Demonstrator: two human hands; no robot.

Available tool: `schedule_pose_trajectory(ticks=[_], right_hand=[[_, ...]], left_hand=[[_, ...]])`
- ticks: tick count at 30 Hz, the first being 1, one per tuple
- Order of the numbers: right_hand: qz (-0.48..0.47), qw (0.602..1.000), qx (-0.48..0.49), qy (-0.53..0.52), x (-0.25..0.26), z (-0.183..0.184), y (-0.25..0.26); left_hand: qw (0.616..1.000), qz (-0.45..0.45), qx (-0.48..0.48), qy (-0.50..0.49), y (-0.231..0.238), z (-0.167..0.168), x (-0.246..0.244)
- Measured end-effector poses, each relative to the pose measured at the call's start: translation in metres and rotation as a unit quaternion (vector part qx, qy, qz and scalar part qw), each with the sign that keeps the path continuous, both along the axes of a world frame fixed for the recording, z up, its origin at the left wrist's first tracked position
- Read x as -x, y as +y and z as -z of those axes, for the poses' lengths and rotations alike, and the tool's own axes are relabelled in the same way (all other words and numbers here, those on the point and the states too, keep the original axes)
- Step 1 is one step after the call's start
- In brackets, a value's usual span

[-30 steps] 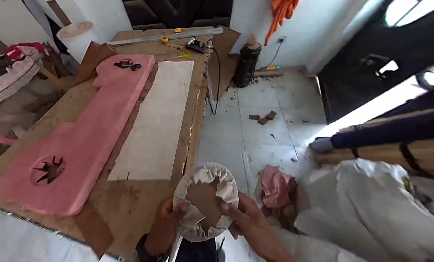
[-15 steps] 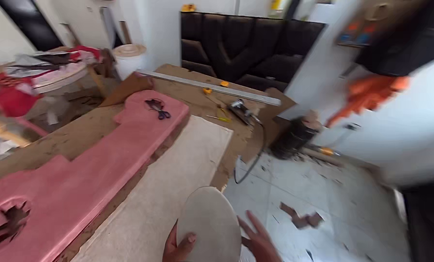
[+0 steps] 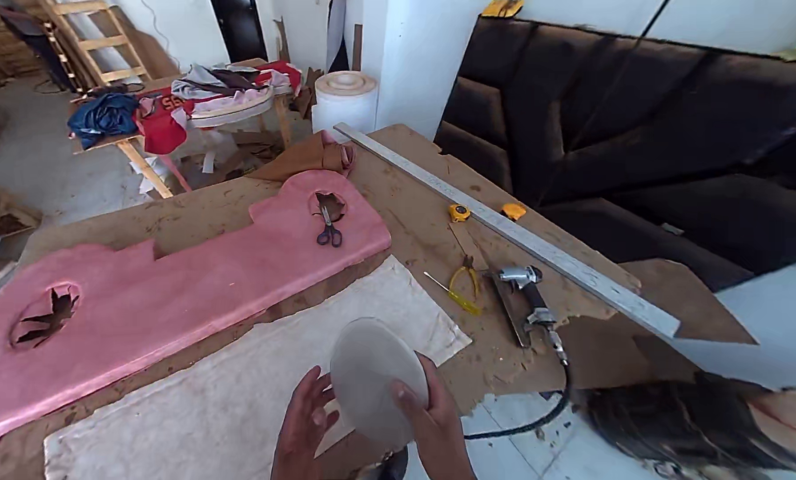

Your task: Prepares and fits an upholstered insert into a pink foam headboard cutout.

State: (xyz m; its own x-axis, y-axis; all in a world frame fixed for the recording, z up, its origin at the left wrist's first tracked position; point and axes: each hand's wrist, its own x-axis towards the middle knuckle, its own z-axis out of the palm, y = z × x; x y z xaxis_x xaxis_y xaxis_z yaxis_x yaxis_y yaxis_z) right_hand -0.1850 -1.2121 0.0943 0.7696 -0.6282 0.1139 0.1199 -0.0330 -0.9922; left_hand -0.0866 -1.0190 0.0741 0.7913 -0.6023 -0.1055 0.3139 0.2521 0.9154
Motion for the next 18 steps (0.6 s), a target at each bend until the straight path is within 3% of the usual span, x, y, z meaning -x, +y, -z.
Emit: schedule_pose_trajectory(ticks=[2,5,6,8,14,18], right_hand=[[-0.128,0.980,0.141,-0.049,-0.009,-0.011,-0.015],[-0.364,0.855,0.356,-0.094,-0.025,-0.038,-0.006],[-0.421,0.813,0.388,-0.102,-0.026,-0.044,0.001],[-0.491,0.775,0.378,-0.126,-0.029,-0.050,0.007],[-0.557,0.764,0.305,-0.113,-0.045,-0.045,0.009],[-0.469,0.823,0.297,-0.116,-0.057,-0.048,0.011]], left_hand=[[0.994,0.000,0.092,0.057,-0.020,-0.020,0.010],[0.941,-0.211,0.209,0.158,-0.050,-0.043,0.025],[0.922,-0.264,0.240,0.150,-0.051,-0.038,0.020],[0.888,-0.324,0.290,0.147,-0.046,-0.024,0.004],[0.872,-0.260,0.390,0.141,-0.022,-0.013,-0.017],[0.882,-0.229,0.382,0.153,-0.013,-0.006,-0.036]])
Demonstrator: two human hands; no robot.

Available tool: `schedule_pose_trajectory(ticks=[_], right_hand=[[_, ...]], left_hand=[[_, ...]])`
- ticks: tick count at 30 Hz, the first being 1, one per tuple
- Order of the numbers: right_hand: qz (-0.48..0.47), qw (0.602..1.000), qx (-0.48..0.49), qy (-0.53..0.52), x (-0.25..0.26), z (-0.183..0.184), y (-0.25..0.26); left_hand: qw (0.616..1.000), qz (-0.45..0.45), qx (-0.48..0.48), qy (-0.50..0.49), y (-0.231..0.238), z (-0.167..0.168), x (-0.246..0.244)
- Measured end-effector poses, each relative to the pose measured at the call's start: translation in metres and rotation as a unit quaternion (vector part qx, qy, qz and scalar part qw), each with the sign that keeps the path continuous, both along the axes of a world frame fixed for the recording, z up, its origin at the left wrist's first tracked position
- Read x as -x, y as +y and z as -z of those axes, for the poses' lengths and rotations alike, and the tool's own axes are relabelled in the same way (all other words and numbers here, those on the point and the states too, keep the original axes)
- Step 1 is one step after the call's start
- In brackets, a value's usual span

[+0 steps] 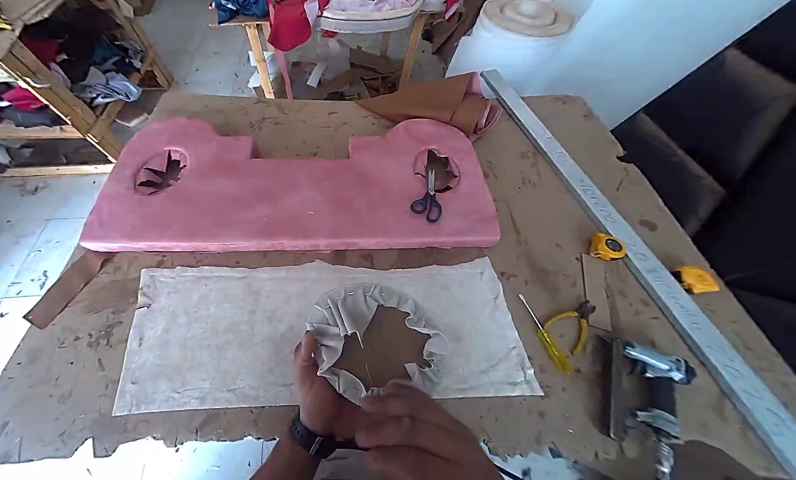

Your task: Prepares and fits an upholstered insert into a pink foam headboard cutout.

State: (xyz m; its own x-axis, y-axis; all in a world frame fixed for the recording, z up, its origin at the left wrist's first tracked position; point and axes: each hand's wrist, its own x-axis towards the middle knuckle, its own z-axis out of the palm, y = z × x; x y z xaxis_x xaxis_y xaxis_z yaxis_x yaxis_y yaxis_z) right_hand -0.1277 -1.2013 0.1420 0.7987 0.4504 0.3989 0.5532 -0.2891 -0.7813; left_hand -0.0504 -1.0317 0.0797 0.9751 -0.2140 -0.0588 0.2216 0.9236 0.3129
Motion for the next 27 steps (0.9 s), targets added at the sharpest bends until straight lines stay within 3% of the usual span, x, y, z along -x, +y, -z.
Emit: schedule_pose_trajectory(ticks=[3,9,14,16,19,23,25,27], right_hand=[[0.122,0.991,0.039,-0.026,-0.015,-0.003,-0.013],[0.175,0.953,0.247,0.004,-0.057,0.010,-0.047],[0.218,0.962,0.167,-0.005,-0.084,0.020,-0.100],[0.236,0.965,0.110,0.018,-0.089,0.027,-0.132],[0.317,0.935,-0.006,0.160,-0.083,0.053,-0.188],[0.395,0.803,-0.199,0.400,-0.069,0.144,-0.242],[0.388,0.768,-0.191,0.472,-0.058,0.178,-0.262],[0.391,0.763,-0.086,0.508,-0.046,0.185,-0.283]], left_hand=[[0.998,0.054,0.014,0.021,0.001,0.002,-0.016],[0.989,0.119,0.008,0.090,-0.026,0.002,-0.053],[0.981,0.150,-0.056,0.106,-0.067,0.005,-0.071],[0.961,0.153,-0.221,0.069,-0.079,0.016,-0.087],[0.828,0.125,-0.546,-0.032,-0.106,0.043,-0.151],[0.589,0.089,-0.789,-0.153,-0.184,0.058,-0.280],[0.488,0.114,-0.846,-0.182,-0.240,0.072,-0.332],[0.401,0.135,-0.885,-0.195,-0.288,0.095,-0.352]])
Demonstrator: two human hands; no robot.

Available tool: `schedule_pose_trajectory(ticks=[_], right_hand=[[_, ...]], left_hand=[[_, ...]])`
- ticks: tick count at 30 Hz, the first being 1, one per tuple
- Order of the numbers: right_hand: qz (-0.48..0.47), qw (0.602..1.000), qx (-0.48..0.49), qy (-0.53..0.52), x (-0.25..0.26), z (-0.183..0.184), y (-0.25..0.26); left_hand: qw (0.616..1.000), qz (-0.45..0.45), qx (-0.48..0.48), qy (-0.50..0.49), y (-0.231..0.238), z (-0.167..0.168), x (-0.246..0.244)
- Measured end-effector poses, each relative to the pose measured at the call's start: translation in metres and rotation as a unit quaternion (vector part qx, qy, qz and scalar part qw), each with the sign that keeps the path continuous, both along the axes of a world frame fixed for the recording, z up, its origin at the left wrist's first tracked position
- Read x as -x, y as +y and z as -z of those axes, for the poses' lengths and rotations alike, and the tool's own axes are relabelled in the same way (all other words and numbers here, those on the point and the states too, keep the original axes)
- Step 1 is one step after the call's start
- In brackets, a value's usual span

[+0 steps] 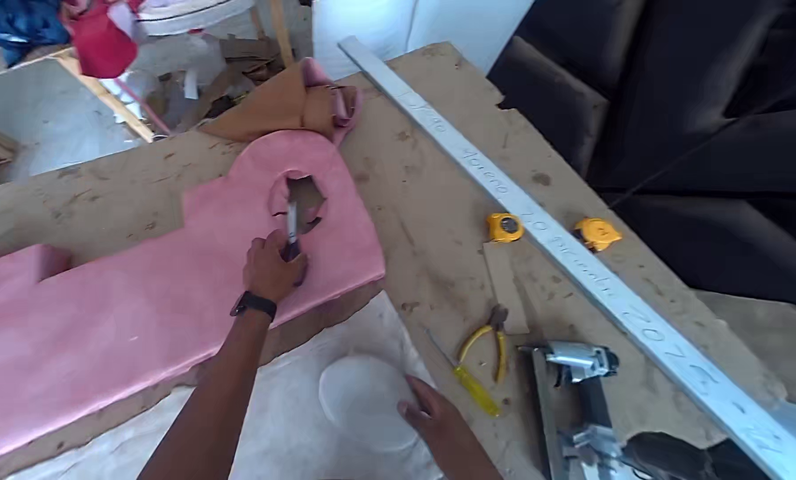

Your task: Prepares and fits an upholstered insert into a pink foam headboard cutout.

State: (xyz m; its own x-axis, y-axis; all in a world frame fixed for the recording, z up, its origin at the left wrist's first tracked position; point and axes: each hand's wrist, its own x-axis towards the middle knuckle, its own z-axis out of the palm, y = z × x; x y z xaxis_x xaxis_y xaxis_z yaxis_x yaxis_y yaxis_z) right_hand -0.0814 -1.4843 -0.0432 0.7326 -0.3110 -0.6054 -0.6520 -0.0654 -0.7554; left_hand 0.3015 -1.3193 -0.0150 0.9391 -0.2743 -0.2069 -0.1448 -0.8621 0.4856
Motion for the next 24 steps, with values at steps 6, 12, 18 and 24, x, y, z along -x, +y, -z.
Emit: schedule_pose_trajectory(ticks=[6,12,18,24], right_hand=[[0.129,0.973,0.082,-0.173,-0.048,-0.008,-0.048],[0.179,0.951,0.117,-0.223,-0.140,0.021,-0.039],[0.151,0.983,0.003,-0.108,-0.240,-0.014,-0.058],[0.167,0.980,-0.087,-0.056,-0.256,-0.002,-0.080]], left_hand=[[0.989,0.025,0.132,0.052,-0.114,-0.005,0.041],[0.960,0.091,0.213,0.155,-0.235,-0.006,0.113],[0.776,-0.163,0.598,0.116,-0.025,0.025,0.170],[0.567,-0.437,0.673,0.187,0.140,0.064,0.180]])
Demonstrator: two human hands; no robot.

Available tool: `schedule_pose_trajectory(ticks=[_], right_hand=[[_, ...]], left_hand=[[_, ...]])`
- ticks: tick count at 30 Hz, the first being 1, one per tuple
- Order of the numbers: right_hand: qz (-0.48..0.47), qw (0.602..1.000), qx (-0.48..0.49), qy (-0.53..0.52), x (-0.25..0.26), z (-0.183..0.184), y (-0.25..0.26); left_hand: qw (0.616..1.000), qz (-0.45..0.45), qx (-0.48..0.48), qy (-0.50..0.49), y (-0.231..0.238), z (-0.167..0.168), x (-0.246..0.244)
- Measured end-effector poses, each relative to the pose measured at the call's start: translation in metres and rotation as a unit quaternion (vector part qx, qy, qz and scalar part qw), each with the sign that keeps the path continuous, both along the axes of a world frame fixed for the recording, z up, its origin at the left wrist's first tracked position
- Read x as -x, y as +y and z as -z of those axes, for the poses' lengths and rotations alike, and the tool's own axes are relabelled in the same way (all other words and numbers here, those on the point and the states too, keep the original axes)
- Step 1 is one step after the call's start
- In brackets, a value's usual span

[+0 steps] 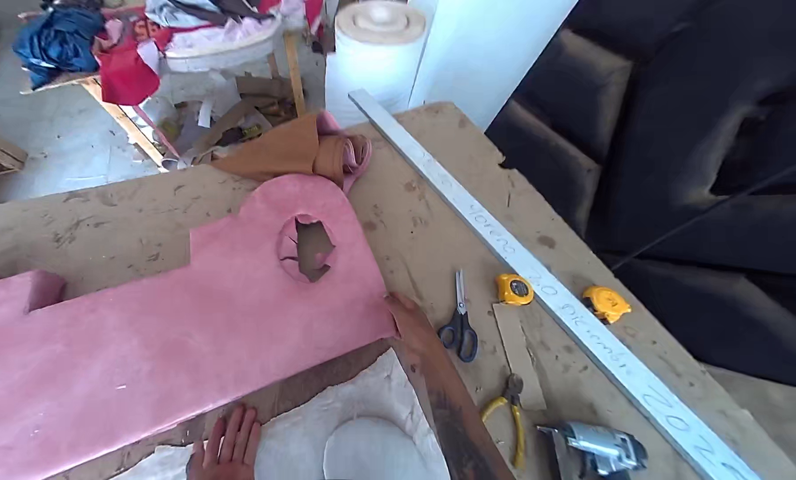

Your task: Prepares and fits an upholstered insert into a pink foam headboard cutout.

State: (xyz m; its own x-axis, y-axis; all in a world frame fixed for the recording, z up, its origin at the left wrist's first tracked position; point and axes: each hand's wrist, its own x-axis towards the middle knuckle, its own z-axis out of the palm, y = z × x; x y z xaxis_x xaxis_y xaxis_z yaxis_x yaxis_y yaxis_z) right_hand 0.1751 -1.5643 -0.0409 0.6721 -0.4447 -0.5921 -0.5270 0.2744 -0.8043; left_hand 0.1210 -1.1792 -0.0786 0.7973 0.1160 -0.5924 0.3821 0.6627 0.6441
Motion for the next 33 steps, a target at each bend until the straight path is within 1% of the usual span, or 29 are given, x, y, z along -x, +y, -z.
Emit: schedule_pose_trajectory(ticks=[2,5,7,9,10,12,13,14,16,17,19,21,23,25,29,31,33], right_hand=[[0.001,1.000,-0.008,-0.005,0.017,-0.003,0.008],[0.016,1.000,-0.009,-0.020,0.056,-0.011,0.034],[-0.003,0.999,0.022,-0.049,0.086,-0.034,0.049],[-0.058,0.985,0.117,-0.114,0.106,-0.077,0.059],[-0.084,0.969,0.182,-0.146,0.118,-0.102,0.065],[-0.132,0.915,0.302,-0.233,0.128,-0.148,0.076],[-0.146,0.885,0.333,-0.292,0.124,-0.168,0.084],[-0.152,0.859,0.341,-0.351,0.115,-0.188,0.091],[-0.115,0.821,0.332,-0.450,0.075,-0.232,0.099],[-0.086,0.815,0.319,-0.477,0.056,-0.252,0.103],[-0.031,0.817,0.303,-0.490,0.020,-0.285,0.110],[0.048,0.831,0.285,-0.475,-0.015,-0.299,0.111],[0.107,0.847,0.266,-0.447,-0.038,-0.300,0.104],[0.125,0.856,0.263,-0.426,-0.049,-0.298,0.094],[0.099,0.878,0.261,-0.390,-0.071,-0.303,0.080],[0.092,0.883,0.232,-0.398,-0.080,-0.309,0.076],[0.057,0.881,0.197,-0.426,-0.077,-0.309,0.074]], left_hand=[[0.999,-0.043,0.014,0.004,0.001,-0.009,-0.011],[0.990,-0.133,0.002,0.053,-0.010,-0.030,-0.024],[0.986,-0.151,0.013,0.066,0.001,-0.055,-0.014],[0.991,-0.130,0.043,0.009,0.024,-0.096,0.000],[0.991,-0.119,0.055,-0.036,0.037,-0.121,0.009],[0.982,-0.094,0.082,-0.142,0.061,-0.179,0.020],[0.973,-0.071,0.093,-0.198,0.070,-0.209,0.019],[0.964,-0.046,0.094,-0.246,0.076,-0.239,0.015],[0.942,-0.011,0.085,-0.325,0.075,-0.286,-0.015],[0.935,-0.011,0.083,-0.344,0.073,-0.303,-0.029],[0.930,-0.050,0.093,-0.352,0.061,-0.329,-0.065],[0.931,-0.094,0.097,-0.338,0.040,-0.353,-0.098],[0.939,-0.085,0.091,-0.321,0.023,-0.362,-0.124],[0.942,-0.067,0.096,-0.316,0.013,-0.362,-0.145],[0.948,-0.028,0.079,-0.307,0.014,-0.358,-0.174],[0.947,0.006,0.074,-0.311,0.017,-0.356,-0.188],[0.948,0.026,0.063,-0.310,0.024,-0.355,-0.193]])
